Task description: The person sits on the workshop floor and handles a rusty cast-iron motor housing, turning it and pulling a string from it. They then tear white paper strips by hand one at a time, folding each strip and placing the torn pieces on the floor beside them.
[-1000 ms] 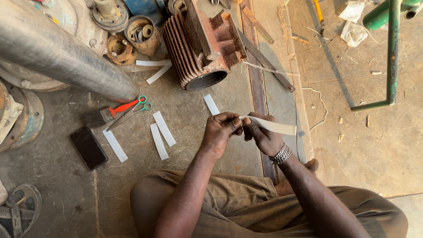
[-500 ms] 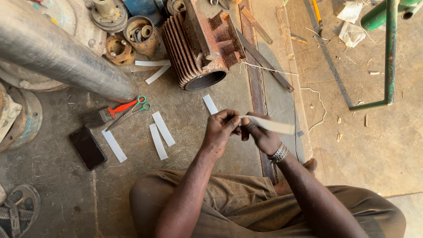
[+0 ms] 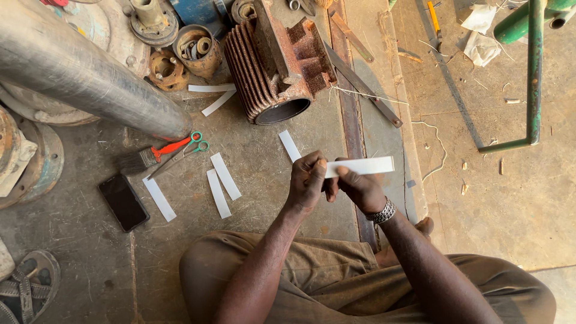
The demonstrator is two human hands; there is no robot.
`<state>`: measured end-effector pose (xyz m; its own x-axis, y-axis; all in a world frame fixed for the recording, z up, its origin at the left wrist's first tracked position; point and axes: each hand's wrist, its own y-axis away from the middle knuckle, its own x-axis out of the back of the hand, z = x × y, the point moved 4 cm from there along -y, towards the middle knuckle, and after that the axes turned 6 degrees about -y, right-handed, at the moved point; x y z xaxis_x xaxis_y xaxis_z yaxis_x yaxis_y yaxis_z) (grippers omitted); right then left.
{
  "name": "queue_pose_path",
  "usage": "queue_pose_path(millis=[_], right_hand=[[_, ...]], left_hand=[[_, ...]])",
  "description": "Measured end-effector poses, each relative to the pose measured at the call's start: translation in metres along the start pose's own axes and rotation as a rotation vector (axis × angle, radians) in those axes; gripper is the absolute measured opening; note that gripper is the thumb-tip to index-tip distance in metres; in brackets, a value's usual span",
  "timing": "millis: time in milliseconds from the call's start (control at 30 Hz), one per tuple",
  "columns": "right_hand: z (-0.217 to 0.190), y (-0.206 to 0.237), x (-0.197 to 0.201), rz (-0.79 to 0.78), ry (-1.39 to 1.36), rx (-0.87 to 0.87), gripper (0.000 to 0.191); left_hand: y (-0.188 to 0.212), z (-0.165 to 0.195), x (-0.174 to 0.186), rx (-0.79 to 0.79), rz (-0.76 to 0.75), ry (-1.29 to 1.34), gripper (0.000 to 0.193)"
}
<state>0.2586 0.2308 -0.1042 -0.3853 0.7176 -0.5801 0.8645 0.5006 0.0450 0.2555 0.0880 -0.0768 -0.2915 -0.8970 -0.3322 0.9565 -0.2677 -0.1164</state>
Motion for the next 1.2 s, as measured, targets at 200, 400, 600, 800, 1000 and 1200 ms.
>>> queue_pose_path(millis=[200,400,600,800,1000,1200], right_hand=[[0.009,0.003,0.018,0.176,-0.175,-0.011,0.034],[0.017,0.003,0.014,0.123,-0.126,-0.089,0.036],[0.013,0.001,0.013,0.148,-0.13,-0.015,0.038],[0.012,-0.001,0.011,0.156,-0.085,-0.064,0.04],[0.043,0.008,0.045,0.266,0.116,-0.085,0.032],[0.066,-0.013,0.098,0.437,-0.11,-0.052,0.032]], left_hand=[[0.001,-0.007,-0.005,0.067,-0.083,0.031,0.041],[0.003,-0.017,0.0,-0.009,0.012,-0.123,0.046],[0.004,-0.017,-0.002,0.071,-0.01,-0.006,0.045],[0.003,-0.021,0.001,0.001,-0.018,-0.089,0.045],[0.003,-0.038,0.007,0.018,0.035,-0.037,0.047],[-0.004,-0.067,0.004,0.06,0.096,-0.208,0.041]])
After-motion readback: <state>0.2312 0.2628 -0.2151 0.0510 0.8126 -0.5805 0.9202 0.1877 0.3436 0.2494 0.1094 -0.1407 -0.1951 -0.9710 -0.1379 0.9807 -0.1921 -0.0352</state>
